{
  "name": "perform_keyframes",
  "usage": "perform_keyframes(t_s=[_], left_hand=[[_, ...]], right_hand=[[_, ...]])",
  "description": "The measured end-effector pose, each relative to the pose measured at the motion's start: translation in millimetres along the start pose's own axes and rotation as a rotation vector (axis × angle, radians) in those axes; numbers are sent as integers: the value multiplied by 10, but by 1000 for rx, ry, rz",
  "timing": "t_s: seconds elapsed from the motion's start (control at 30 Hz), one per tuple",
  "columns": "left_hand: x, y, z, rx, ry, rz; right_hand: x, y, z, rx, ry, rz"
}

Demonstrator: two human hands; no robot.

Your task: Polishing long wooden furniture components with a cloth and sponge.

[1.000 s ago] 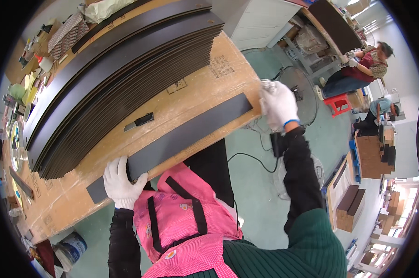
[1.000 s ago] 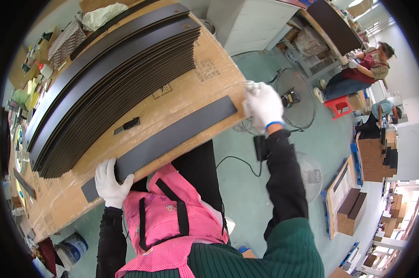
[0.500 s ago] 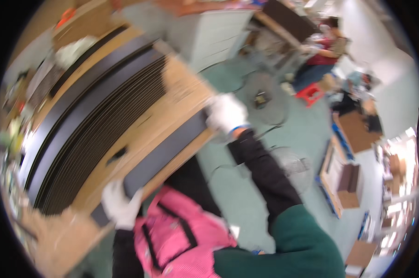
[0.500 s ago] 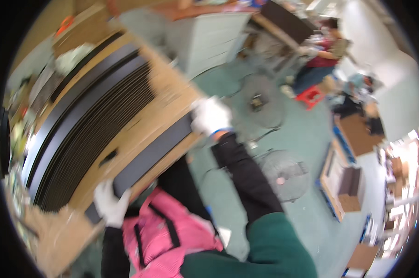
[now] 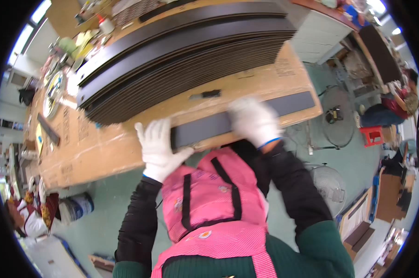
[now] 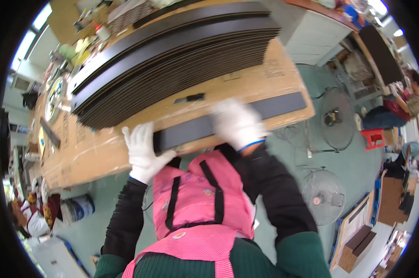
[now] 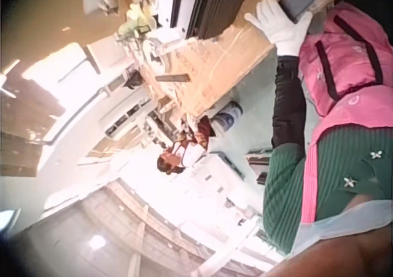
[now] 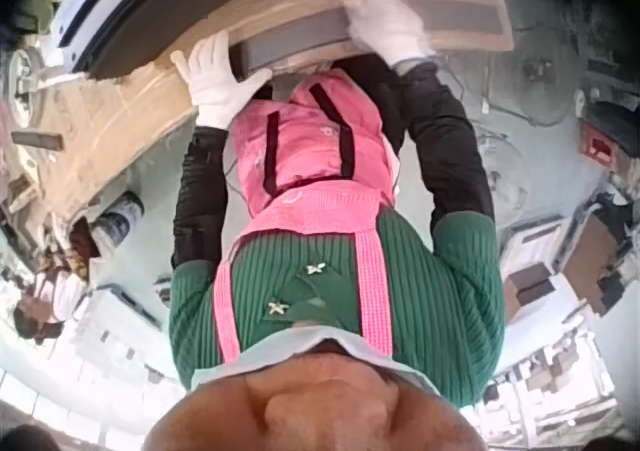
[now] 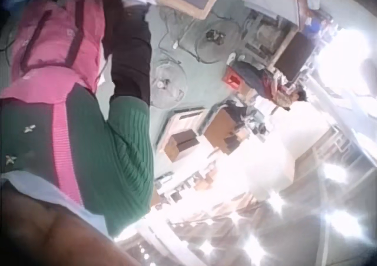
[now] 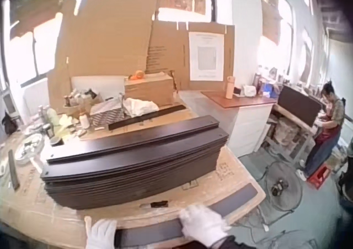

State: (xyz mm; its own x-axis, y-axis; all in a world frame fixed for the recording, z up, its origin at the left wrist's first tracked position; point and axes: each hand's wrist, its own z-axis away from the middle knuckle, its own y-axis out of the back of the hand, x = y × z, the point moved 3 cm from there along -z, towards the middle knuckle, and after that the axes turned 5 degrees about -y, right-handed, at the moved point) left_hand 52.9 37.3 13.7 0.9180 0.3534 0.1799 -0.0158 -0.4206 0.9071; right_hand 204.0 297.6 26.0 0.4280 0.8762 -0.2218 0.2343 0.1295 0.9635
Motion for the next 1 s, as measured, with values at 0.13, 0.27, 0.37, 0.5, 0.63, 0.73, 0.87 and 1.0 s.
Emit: perform_keyframes(t_s=[0.13,0.27,0.37,0.5,0.63,0.73,0.87,1.0], left_hand=[[-1057,329,530,-209,252,18],[-1335,220,671,-138,46,51],[-1371,163,674,-127,80,81],[-1372,203,627,-118,21,57],[-1352,224,635,-126,2,41],[-1337,210,650,-116,54,123],[-1330,214,629,-101,61,125],[-1322,216,622,-111,64,113]], right_hand=[[890,187,109,50,-695,132],[-208,-347,49,-45,-276,201],[-1562,-748,-26,160,106,-6],[-2612,-985,-51,-78,338,-322],[-1979,-548,-47,-538,341,-357],[-880,-12,-93,-164,59,167],[-582,-242,-41,-109,-405,274],[-1902,-742,-107,-19,283,-28]])
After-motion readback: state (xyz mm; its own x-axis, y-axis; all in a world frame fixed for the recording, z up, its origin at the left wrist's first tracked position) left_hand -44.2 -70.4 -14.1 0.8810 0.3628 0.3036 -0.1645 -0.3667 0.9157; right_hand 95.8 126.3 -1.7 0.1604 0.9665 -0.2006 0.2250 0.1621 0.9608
